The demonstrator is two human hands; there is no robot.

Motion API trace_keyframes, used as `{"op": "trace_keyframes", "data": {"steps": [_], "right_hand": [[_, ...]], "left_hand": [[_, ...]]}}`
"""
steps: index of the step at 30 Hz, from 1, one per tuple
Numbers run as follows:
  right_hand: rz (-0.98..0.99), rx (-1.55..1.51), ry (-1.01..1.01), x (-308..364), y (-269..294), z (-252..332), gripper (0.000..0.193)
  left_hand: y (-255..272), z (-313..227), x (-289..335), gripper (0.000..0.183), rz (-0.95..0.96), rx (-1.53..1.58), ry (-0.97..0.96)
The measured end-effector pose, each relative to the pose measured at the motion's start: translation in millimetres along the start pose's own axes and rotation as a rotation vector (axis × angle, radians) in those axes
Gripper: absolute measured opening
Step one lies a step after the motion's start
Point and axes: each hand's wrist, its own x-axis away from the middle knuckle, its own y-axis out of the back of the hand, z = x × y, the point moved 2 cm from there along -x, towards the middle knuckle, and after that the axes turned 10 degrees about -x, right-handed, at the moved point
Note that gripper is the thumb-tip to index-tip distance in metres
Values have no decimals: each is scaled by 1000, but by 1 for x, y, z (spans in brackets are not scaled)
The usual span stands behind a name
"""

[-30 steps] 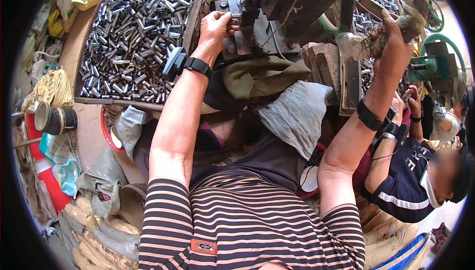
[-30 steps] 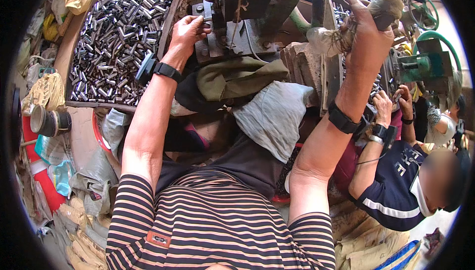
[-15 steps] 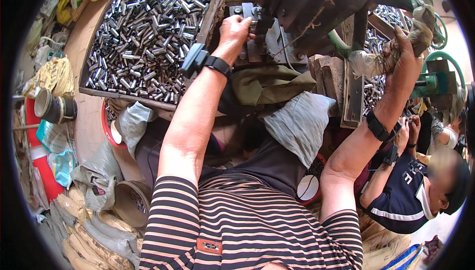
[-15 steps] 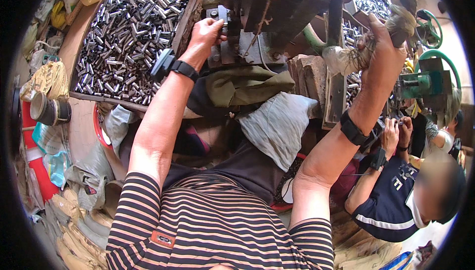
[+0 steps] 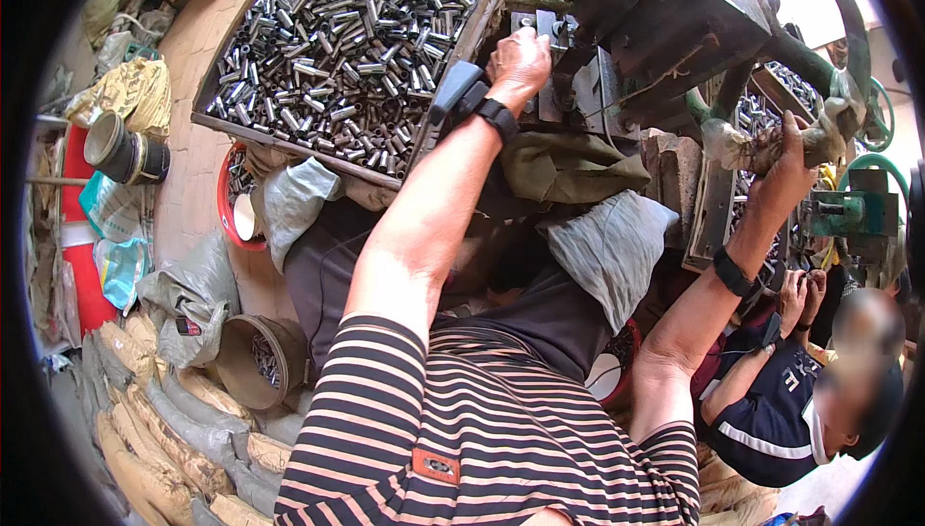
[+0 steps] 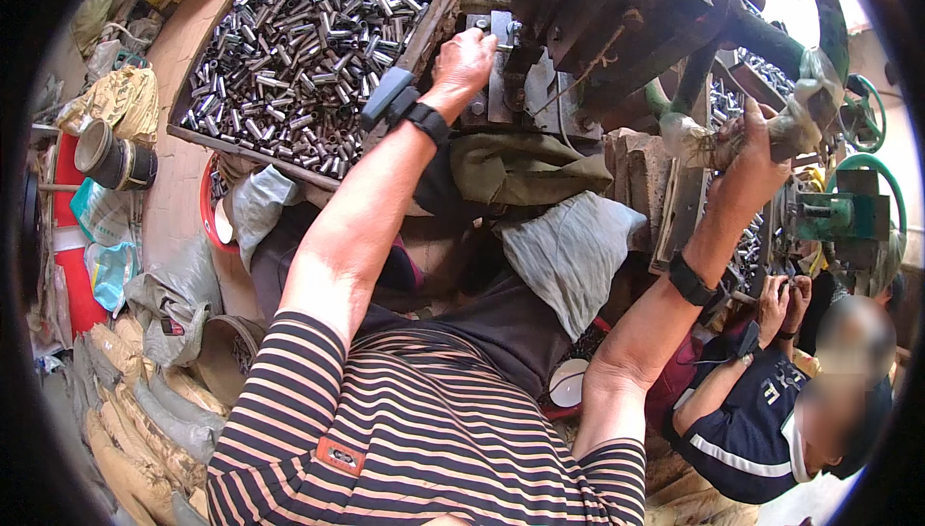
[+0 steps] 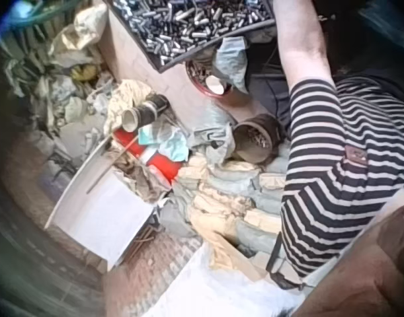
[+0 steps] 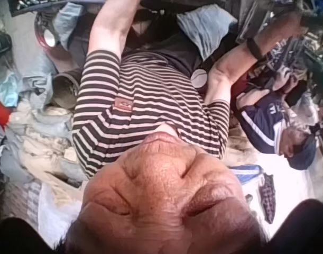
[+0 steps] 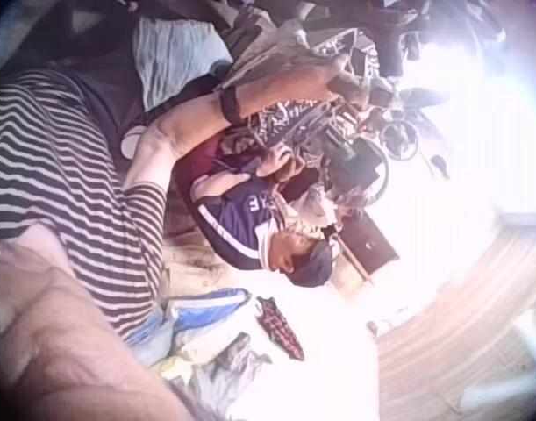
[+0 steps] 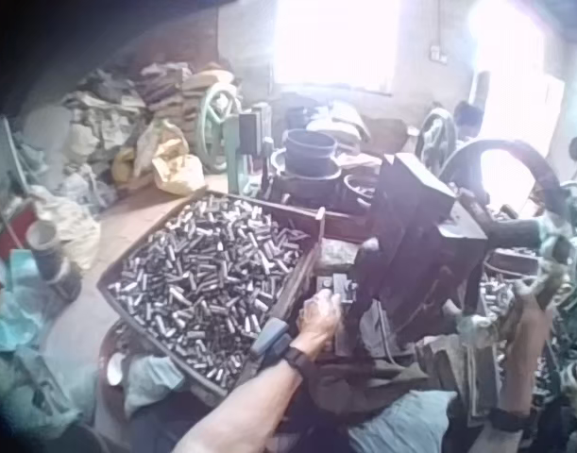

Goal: The worker inspects, fits, and processes small metal pipe connectors or couplings using a mechanical press and manual manipulation.

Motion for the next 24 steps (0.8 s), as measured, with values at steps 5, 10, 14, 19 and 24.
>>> {"op": "trace_keyframes", "data": {"steps": [5, 10, 14, 19, 24], "right_hand": [[-26, 5, -37, -10, 20, 10, 19], [-194, 118, 357, 31, 32, 12, 28], [-233, 220, 398, 77, 16, 21, 20], [241, 237, 108, 114, -47, -7, 9], [617, 289, -47, 151, -124, -33, 12]], "left_hand": [[54, 26, 13, 38, -17, -36, -310], [160, 103, 42, 30, 79, -291, -365], [170, 149, 56, 24, -20, -528, -286], [159, 156, 61, 23, -50, -624, -329], [160, 166, 54, 21, -115, -515, -361]]}}
